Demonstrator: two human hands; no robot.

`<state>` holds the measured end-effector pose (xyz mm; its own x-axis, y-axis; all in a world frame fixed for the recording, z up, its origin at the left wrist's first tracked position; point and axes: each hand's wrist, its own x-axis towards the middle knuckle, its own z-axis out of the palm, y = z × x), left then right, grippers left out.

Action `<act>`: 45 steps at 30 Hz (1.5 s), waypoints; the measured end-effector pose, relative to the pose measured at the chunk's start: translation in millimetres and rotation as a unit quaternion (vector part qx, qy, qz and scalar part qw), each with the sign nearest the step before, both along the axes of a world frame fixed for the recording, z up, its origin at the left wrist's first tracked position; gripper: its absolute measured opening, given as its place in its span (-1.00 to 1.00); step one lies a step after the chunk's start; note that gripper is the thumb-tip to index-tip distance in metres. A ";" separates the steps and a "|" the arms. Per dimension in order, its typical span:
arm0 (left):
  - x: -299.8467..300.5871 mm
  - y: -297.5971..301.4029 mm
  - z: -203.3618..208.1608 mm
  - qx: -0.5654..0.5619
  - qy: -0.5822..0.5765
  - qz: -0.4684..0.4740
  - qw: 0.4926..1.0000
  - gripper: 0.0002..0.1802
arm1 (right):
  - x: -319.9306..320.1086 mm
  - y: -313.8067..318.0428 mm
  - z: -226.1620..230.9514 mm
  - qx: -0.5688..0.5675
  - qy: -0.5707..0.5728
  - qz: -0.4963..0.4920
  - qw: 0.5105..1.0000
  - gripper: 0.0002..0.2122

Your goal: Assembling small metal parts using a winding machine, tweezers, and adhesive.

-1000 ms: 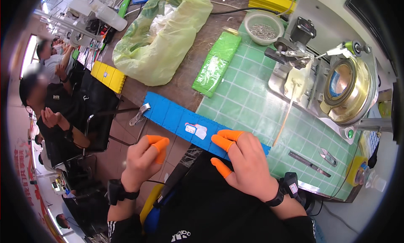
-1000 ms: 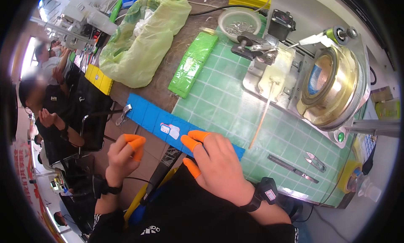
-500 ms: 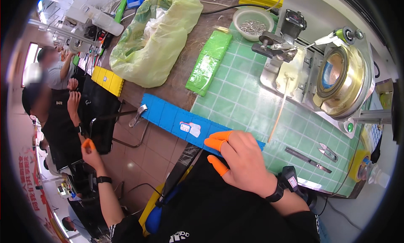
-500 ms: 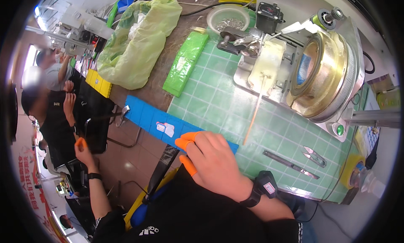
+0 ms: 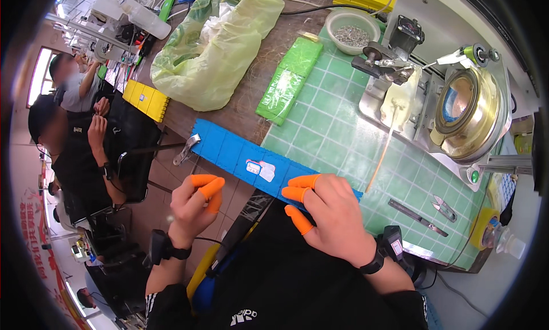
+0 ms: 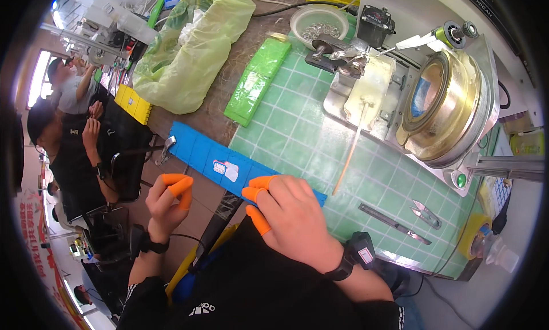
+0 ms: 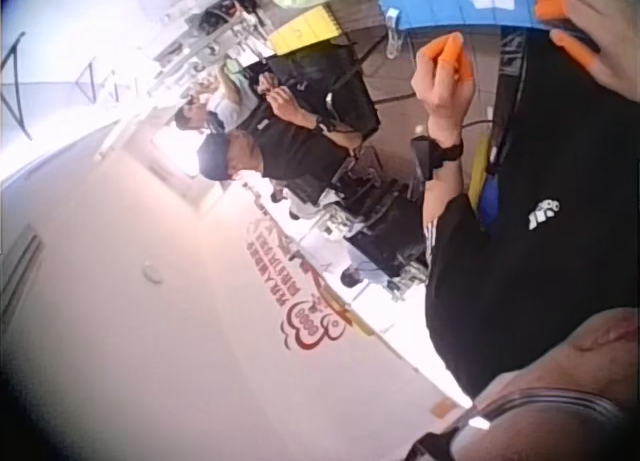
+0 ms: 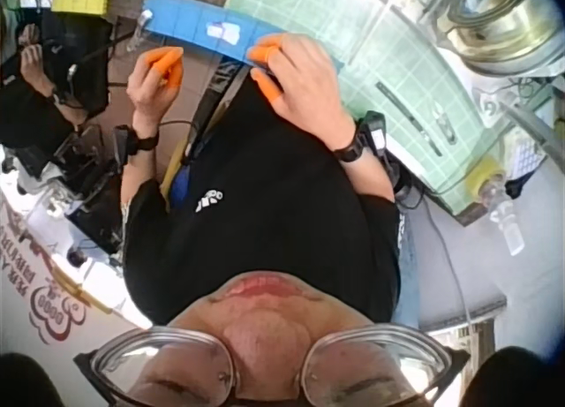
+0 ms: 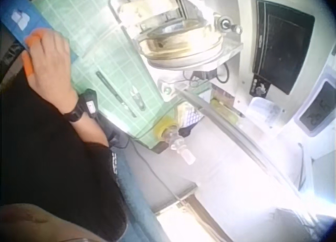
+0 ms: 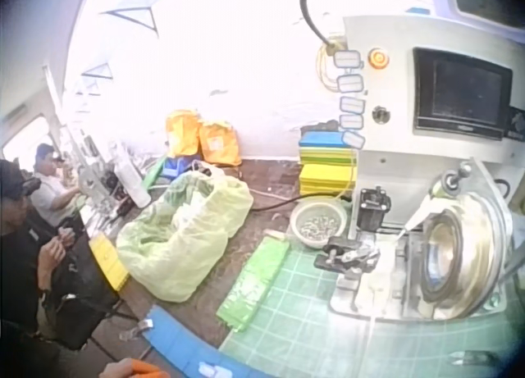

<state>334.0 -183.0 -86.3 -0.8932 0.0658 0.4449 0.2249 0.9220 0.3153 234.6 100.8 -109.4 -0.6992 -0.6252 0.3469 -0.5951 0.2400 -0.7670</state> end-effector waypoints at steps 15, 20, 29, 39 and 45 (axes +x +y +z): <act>-10.6 22.2 -16.3 0.147 -0.056 0.140 0.978 -0.76 | 0.1 -0.5 -3.4 -0.001 -0.008 -0.004 1.000 -0.79; -9.8 22.4 -14.0 0.130 -0.059 0.134 0.981 -0.77 | 0.4 -0.7 -3.2 0.004 -0.009 -0.006 1.000 -0.76; 0.5 11.9 -29.0 0.078 -0.043 0.100 0.991 -0.72 | 1.3 -1.7 -2.1 0.010 -0.003 -0.009 1.000 -0.79; -28.8 1.0 52.1 -0.047 0.137 0.026 0.989 -0.67 | 0.5 -1.7 -1.0 -0.002 -0.003 0.011 1.000 -0.84; -144.7 60.2 101.0 0.028 0.147 -0.050 0.987 -0.69 | -1.0 43.7 33.2 -0.022 -0.044 0.022 0.999 -0.83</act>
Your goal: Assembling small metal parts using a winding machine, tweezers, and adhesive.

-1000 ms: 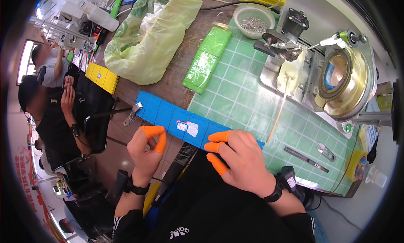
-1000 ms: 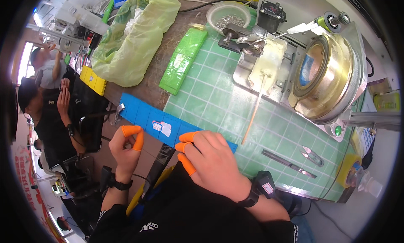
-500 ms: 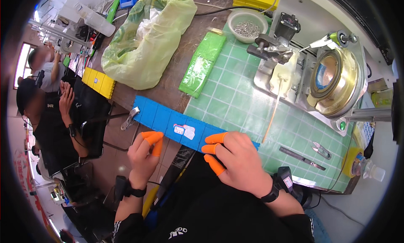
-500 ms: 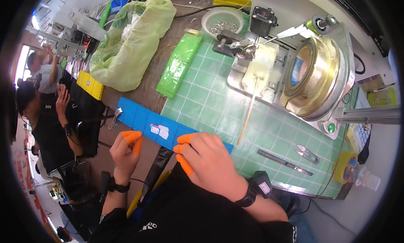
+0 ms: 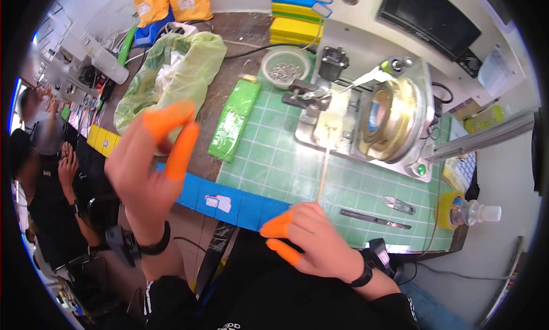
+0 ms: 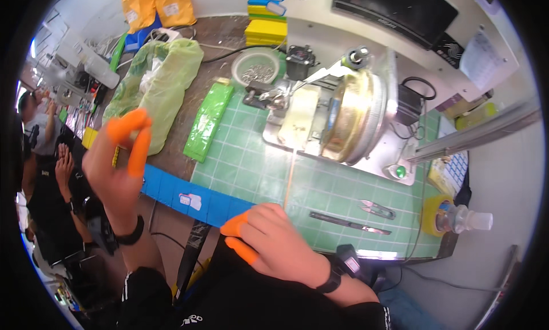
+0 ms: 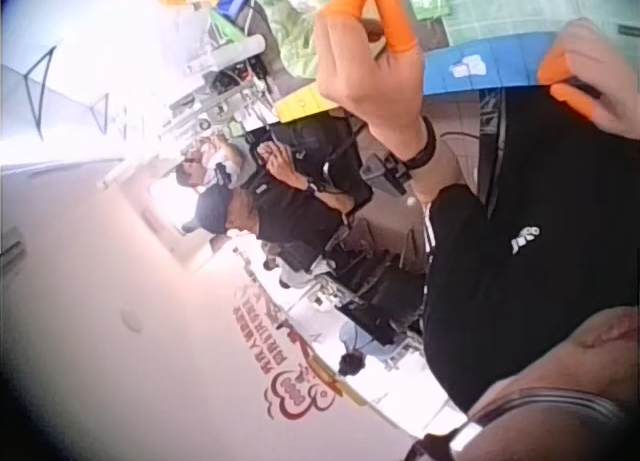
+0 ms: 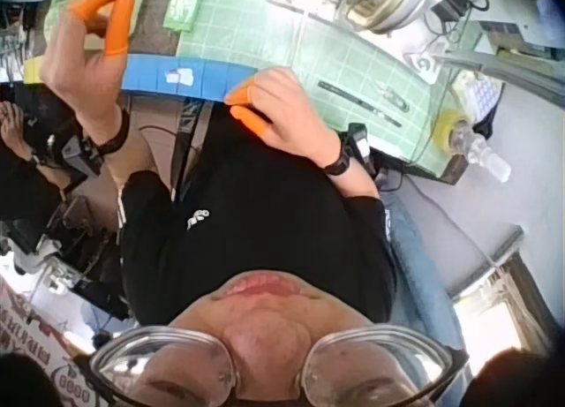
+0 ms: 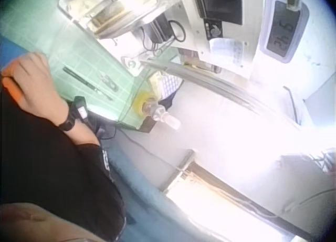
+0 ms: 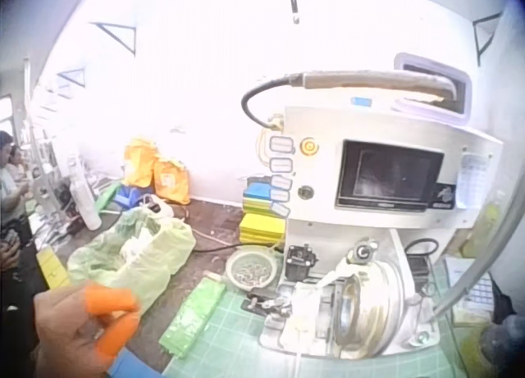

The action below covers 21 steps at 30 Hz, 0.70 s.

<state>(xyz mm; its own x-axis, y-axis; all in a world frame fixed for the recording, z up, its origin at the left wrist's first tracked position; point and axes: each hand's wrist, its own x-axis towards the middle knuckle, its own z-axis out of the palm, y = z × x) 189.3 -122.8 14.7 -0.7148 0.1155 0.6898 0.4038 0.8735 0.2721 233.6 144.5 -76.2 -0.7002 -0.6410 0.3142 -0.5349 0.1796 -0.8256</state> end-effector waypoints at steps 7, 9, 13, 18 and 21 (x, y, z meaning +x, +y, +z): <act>-145.5 37.9 -41.6 -0.145 -0.127 -0.071 0.979 -0.76 | 33.8 88.5 19.7 0.039 -0.011 -0.163 0.986 -0.92; -178.1 58.5 -51.5 -0.192 -0.236 -0.026 0.952 -0.77 | 48.0 102.1 6.0 0.036 -0.037 -0.240 0.969 -0.91; -201.5 68.4 -71.2 -0.204 -0.330 -0.021 0.921 -0.80 | 66.6 107.0 -17.4 0.029 -0.086 -0.253 0.963 -0.91; -207.1 63.0 -82.6 -0.202 -0.322 -0.016 0.925 -0.85 | 60.7 90.4 -31.8 0.008 -0.088 -0.171 0.981 -0.94; -205.3 58.7 -85.1 -0.182 -0.281 -0.025 0.942 -0.87 | 47.2 78.0 -27.5 -0.005 -0.050 -0.135 0.990 -0.96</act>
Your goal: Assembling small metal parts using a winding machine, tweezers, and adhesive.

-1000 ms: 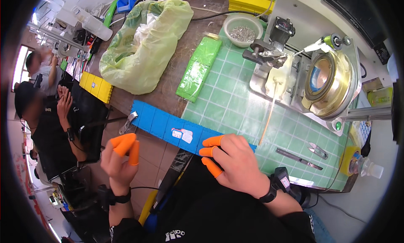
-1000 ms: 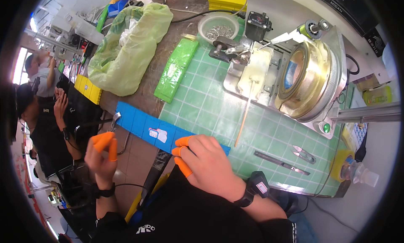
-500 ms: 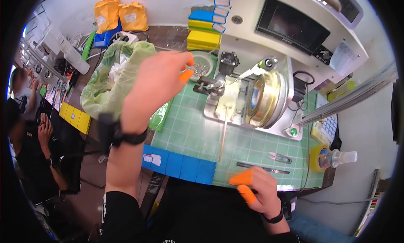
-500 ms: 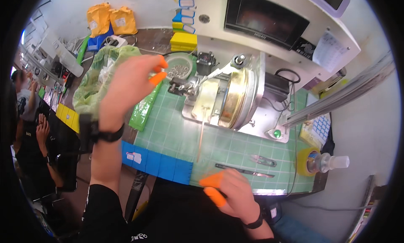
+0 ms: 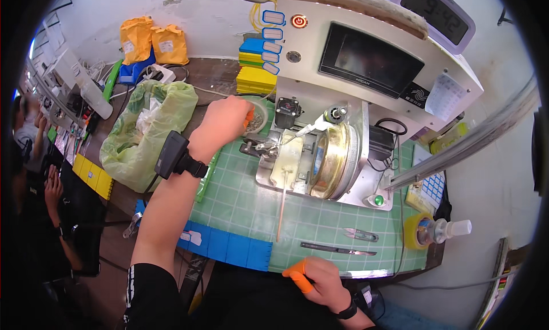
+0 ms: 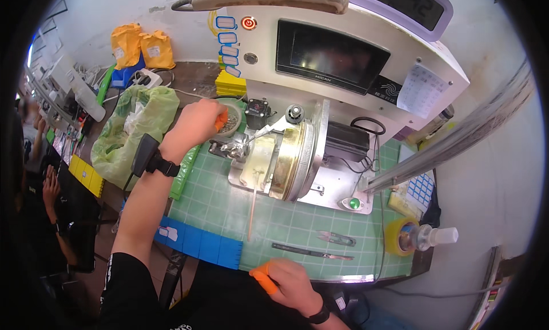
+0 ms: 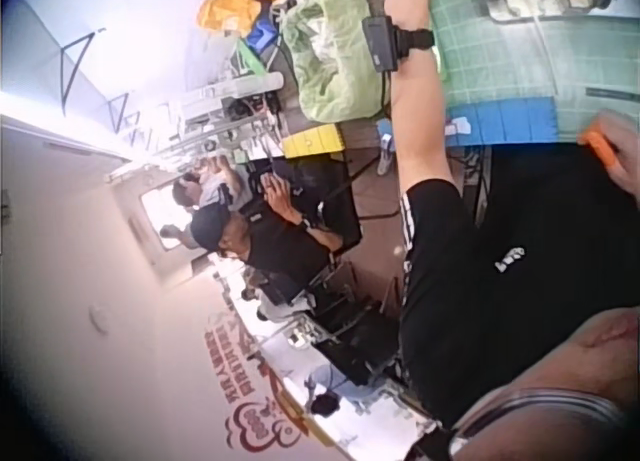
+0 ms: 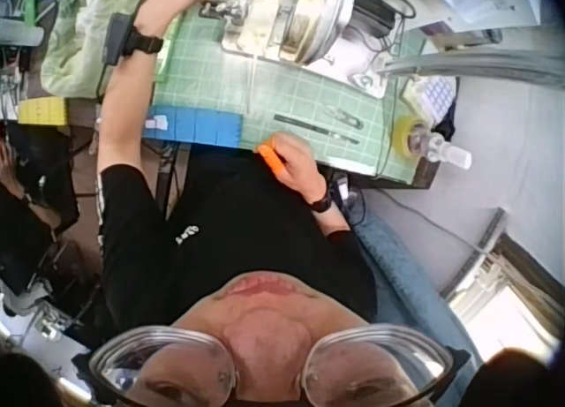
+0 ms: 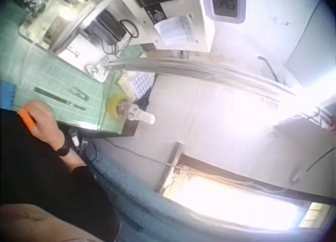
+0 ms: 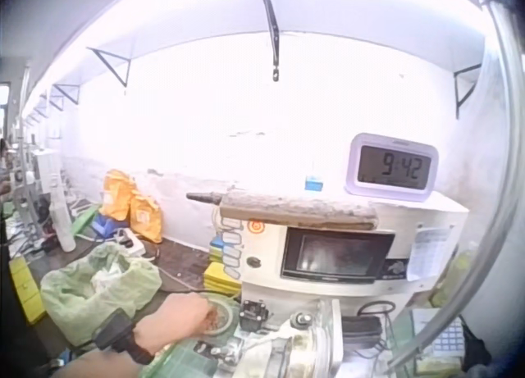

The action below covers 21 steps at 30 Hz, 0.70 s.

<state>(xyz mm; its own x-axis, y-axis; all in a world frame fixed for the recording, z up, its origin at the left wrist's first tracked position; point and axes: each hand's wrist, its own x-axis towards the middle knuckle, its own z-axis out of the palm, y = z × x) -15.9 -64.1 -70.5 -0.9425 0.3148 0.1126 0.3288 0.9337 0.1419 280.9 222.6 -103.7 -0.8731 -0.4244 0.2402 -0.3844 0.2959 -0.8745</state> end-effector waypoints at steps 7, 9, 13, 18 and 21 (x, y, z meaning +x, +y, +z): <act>7.5 -16.2 4.3 0.216 0.067 -0.059 0.972 -0.85 | -38.4 -4.9 24.1 0.123 0.049 -0.031 0.991 -0.81; 11.3 -10.6 12.8 0.246 0.029 -0.034 0.968 -0.83 | -45.1 -9.9 29.5 0.152 0.062 -0.049 0.985 -0.75; 12.0 -11.7 6.5 0.286 0.036 -0.031 0.957 -0.82 | -47.9 -19.6 35.4 0.214 0.055 -0.041 0.974 -0.62; 21.7 -15.3 13.4 0.324 0.021 -0.025 0.945 -0.83 | -46.8 -28.8 31.3 0.240 0.042 -0.028 0.970 -0.52; 18.6 -17.5 6.0 0.363 0.041 -0.047 0.930 -0.82 | -47.5 -31.6 30.7 0.237 0.044 -0.028 0.970 -0.49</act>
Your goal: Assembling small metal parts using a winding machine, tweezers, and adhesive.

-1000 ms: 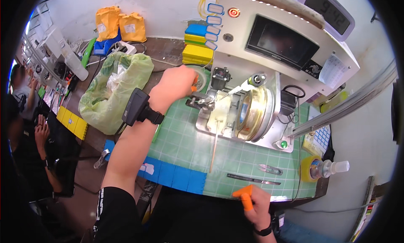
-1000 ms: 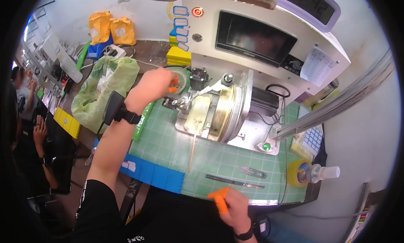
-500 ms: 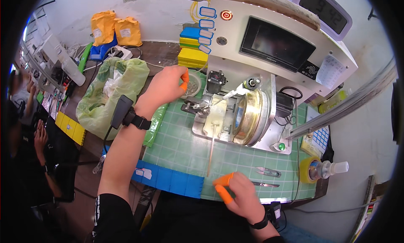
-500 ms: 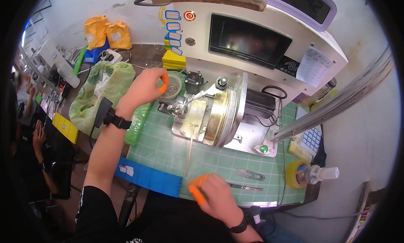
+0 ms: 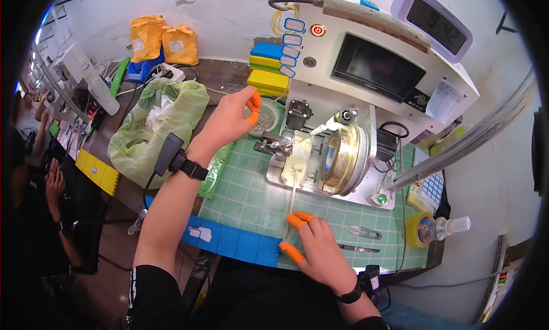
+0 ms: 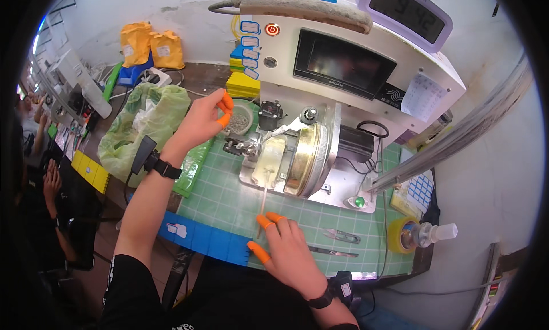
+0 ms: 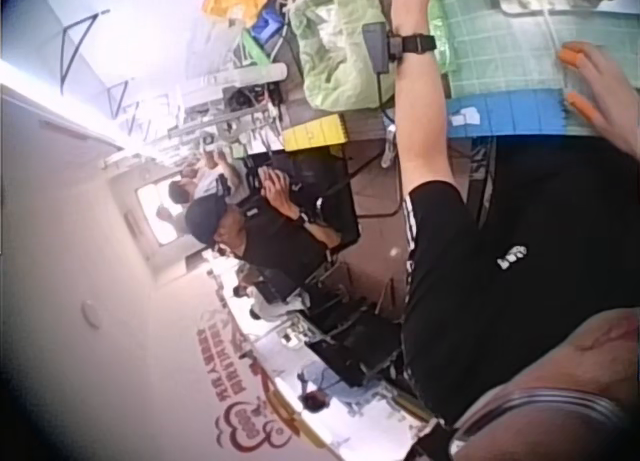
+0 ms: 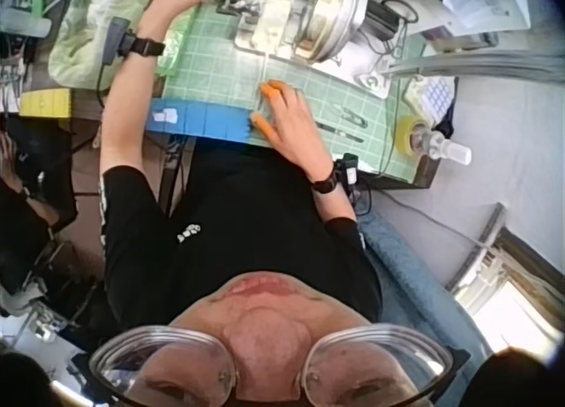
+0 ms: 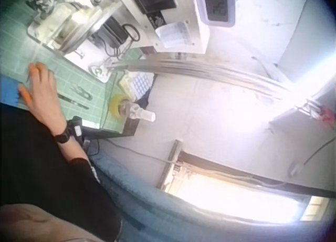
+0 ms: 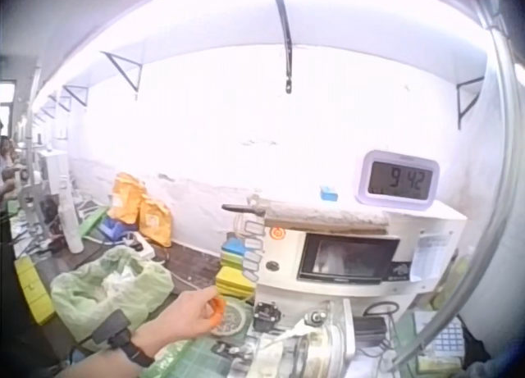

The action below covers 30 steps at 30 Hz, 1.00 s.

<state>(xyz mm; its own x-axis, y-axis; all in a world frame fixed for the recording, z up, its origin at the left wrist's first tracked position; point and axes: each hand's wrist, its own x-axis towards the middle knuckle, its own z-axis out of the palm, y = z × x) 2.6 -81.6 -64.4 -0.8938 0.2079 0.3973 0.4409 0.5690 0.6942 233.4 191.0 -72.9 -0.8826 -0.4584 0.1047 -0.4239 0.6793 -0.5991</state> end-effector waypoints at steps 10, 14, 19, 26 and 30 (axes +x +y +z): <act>-3.2 0.1 -5.1 -0.030 -0.002 -0.014 0.999 -0.74 | -6.2 0.2 -8.0 -0.023 0.006 0.014 1.000 -0.48; -4.0 0.5 -4.5 -0.008 -0.009 -0.008 1.000 -0.72 | -7.7 0.2 -16.4 -0.066 0.027 0.026 0.997 -0.50; -6.8 2.6 -5.6 -0.021 0.020 -0.003 1.000 -0.73 | -10.8 -0.6 -23.0 -0.101 0.041 0.021 0.994 -0.49; -6.5 3.7 -4.8 0.002 0.004 -0.013 1.000 -0.81 | -13.2 -2.3 -29.4 -0.103 0.050 0.021 0.993 -0.51; -4.3 5.5 1.3 -0.002 -0.016 -0.001 1.000 -0.80 | -15.1 -0.6 -30.3 -0.101 0.037 0.020 0.994 -0.52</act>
<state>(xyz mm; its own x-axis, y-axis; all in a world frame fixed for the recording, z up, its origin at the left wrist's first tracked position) -1.6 -76.1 -63.1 -0.9056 0.2106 0.3683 0.4197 0.5710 0.7055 218.3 190.4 -103.2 -0.8502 -0.4569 0.2614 -0.4962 0.5299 -0.6878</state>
